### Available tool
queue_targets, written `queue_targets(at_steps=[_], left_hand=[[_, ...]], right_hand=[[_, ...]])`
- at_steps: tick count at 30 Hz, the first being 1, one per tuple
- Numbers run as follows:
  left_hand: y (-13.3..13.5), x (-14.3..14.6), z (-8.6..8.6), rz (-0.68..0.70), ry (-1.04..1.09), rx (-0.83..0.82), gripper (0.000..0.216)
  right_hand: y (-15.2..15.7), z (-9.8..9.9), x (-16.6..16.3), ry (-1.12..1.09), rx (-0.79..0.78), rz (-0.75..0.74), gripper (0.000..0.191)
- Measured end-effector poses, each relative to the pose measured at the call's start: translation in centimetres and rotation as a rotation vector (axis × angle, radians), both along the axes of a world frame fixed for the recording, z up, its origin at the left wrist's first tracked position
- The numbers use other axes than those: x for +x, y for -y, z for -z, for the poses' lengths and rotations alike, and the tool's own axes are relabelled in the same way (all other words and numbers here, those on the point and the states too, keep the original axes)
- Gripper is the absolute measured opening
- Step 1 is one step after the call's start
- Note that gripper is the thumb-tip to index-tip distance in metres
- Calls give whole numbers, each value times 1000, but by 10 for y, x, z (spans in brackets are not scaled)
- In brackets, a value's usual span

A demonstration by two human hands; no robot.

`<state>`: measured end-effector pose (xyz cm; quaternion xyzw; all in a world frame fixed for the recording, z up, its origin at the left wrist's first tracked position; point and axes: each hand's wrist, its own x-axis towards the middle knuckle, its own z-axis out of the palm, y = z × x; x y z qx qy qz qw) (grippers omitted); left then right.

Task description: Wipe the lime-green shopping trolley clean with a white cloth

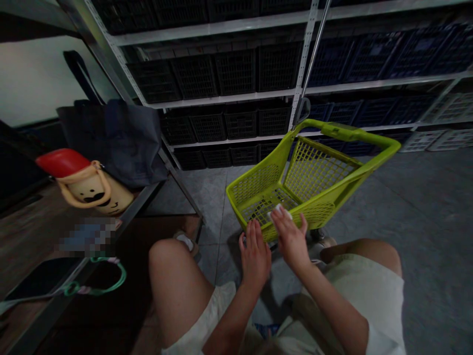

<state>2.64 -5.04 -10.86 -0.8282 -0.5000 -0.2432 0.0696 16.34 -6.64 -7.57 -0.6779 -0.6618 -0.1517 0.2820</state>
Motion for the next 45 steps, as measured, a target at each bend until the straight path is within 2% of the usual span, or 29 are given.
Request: queue_targets(at_steps=[3,5,7,9,11,13,16,20,22,24,26,29,31,34,38,40,42,44,45], left_hand=[[1,-1,4,12,-22,6,64],[1,-3,3,6,-26,2,62],[2,-5,0,6,-27,-6,63],[2,-5,-3,15,-25,-14,65],[3,-4,-5,26,-20,-23,66],[4,-2,-6,33,-12,-26,67],[6,2,-3,29,-3,-18,67],[8,3,3,29,-2,13,66],[9,2,4,29,-7,26,64],[10,0,3,24,-17,20,64],[10,-2,1,26,-26,8,65],[11,0,-3,43,-24,-12,70],[12,3,-3,49,-16,-20,70],[14,8,-2,45,-9,-19,69],[16,12,4,31,-16,-4,66],[16,11,5,35,-26,9,64],[16,9,5,48,-39,13,62],[16,8,3,64,-49,8,63],[17,8,2,71,-51,2,64]], right_hand=[[6,4,-37,24,-17,-149,68],[9,3,-26,53,-33,-224,71],[9,-1,7,79,-50,-248,74],[7,-5,51,75,-37,-161,74],[4,-9,88,48,5,-10,71],[2,-10,101,16,55,129,66],[3,-4,68,-14,70,174,64],[12,6,-9,-4,3,-83,71],[17,7,-20,30,-21,-204,75],[19,4,-3,66,-48,-282,81],[19,-1,35,86,-64,-276,86],[16,-5,94,62,-2,-79,85],[14,-6,112,28,46,49,80],[14,-4,88,-5,48,122,74],[21,2,12,-5,-12,-105,75],[26,3,-7,16,-16,-215,76],[28,1,4,63,-30,-284,78],[28,-2,39,105,-54,-279,80],[27,-4,62,112,-58,-231,81]])
